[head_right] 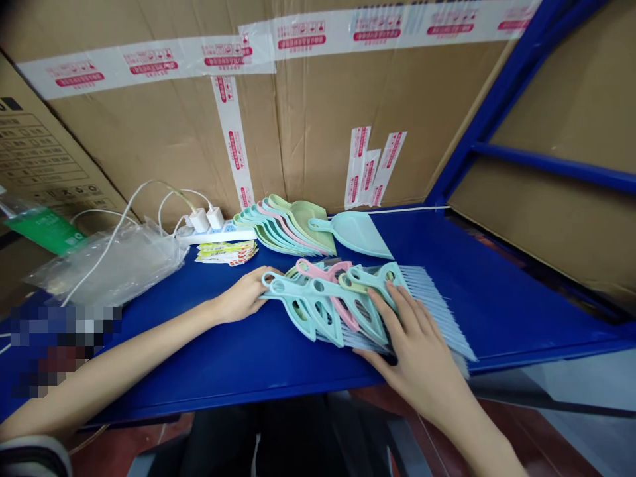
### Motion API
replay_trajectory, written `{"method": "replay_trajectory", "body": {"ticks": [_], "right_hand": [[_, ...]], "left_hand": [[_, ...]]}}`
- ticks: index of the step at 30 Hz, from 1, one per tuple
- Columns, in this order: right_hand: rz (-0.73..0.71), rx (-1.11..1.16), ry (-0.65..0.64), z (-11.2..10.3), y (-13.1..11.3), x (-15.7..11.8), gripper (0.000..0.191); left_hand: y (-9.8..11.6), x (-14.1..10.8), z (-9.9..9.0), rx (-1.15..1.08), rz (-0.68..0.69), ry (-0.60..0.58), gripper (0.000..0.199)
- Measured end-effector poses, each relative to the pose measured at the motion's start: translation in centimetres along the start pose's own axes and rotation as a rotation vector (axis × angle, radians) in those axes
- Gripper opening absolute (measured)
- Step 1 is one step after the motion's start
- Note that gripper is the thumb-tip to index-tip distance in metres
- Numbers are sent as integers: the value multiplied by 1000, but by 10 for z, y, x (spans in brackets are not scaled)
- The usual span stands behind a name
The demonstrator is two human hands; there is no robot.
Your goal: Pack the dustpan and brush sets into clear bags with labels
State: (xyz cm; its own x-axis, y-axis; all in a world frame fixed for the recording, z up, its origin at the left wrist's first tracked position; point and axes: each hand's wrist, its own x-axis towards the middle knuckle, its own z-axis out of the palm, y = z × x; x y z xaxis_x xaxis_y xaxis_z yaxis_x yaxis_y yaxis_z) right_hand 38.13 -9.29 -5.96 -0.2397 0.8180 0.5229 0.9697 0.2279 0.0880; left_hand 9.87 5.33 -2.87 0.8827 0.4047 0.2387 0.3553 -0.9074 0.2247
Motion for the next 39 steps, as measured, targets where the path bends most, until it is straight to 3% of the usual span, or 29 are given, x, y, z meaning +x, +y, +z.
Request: {"method": "replay_trajectory", "body": {"ticks": [11, 19, 24, 30, 33, 35, 37, 39], "right_hand": [[9, -14, -35, 2, 4, 12, 83], [2, -9, -34, 14, 6, 25, 82], [-27, 9, -47, 16, 1, 29, 85], [32, 65, -90, 10, -4, 31, 75], [67, 107, -135, -14, 5, 52, 63], [165, 108, -200, -28, 15, 80, 58], [229, 94, -272, -31, 26, 113, 53], [219, 95, -306, -19, 36, 143, 41]], "left_hand": [[-5, 25, -2, 27, -71, -15, 22], [-5, 21, -5, 58, -237, 90, 29], [-10, 14, -10, 17, -199, 93, 42], [-23, 16, -6, 64, -178, 39, 24], [-26, 16, -8, 102, -194, 33, 27], [-24, 11, -13, 125, -207, 35, 30], [-20, 2, -21, 145, -212, 37, 37], [-13, -13, -31, 165, -211, 42, 44]]}}
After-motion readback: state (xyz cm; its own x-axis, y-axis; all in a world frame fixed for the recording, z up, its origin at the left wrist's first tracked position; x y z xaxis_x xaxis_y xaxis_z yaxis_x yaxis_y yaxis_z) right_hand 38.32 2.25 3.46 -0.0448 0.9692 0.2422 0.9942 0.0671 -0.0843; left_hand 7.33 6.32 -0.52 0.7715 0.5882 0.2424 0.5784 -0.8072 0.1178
